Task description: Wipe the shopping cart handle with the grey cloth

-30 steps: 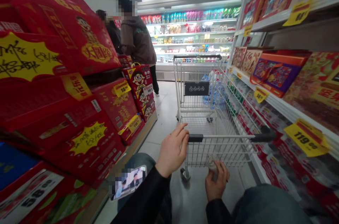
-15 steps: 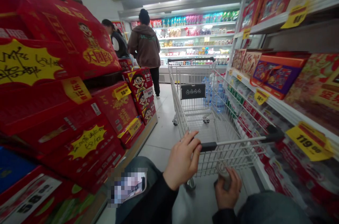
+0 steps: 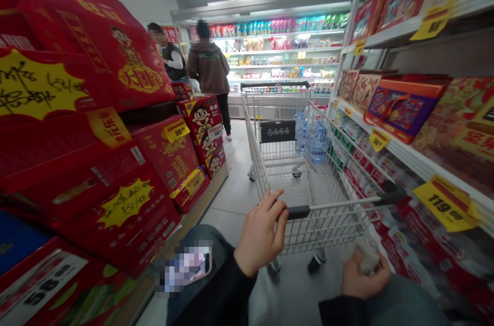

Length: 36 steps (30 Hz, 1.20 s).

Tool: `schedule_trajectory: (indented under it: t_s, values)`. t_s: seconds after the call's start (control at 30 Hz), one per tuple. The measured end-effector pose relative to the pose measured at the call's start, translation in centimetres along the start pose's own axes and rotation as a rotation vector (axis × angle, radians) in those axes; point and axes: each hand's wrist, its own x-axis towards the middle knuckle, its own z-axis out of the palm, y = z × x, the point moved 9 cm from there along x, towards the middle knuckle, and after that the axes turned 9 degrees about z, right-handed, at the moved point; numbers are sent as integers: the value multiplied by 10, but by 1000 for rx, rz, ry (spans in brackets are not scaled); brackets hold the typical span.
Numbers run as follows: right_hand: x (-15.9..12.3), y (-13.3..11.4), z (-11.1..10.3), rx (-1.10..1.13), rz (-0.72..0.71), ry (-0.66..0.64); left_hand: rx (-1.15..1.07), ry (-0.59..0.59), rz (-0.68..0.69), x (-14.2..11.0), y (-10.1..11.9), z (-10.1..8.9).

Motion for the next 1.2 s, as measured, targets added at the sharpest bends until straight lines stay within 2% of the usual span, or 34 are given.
schedule_trajectory:
  t_s: [0.1, 0.2, 0.27, 0.47, 0.63, 0.67, 0.73, 0.8, 0.87, 0.97, 1.03, 1.1, 1.2]
  values:
    - [7, -13, 15, 25, 34, -89, -54, 33, -12, -3, -2, -7]
    - [-15, -39, 21, 44, -19, -137, -110, 53, -28, -4, -6, -15]
    - [-40, -56, 21, 50, -113, -180, -135, 66, -34, -5, -10, -20]
    - [-109, -94, 19, 73, -348, -459, -144, 95, -53, -14, -21, -28]
    - [-158, -152, 24, 172, -629, -747, -171, 114, -59, -21, -26, -30]
    - [-164, -161, 24, 186, -666, -773, -177, 114, -61, -21, -27, -30]
    - [-161, -168, 24, 184, -679, -740, -190, 113, -61, -22, -27, -31]
    - [-143, -162, 24, 152, -659, -645, -203, 121, -63, -22, -28, -32]
    - [-111, -145, 22, 106, -596, -514, -207, 140, -69, -22, -30, -33]
    - [-50, -114, 13, 25, -393, -262, -184, 157, -71, -21, -30, -33]
    - [-27, -107, 7, -13, -319, -153, -163, 153, -66, -21, -29, -32]
    - [-27, -118, 7, -20, -332, -154, -148, 147, -59, -20, -27, -31]
    - [-71, -156, 22, 42, -447, -368, -133, 150, -59, -21, -25, -31]
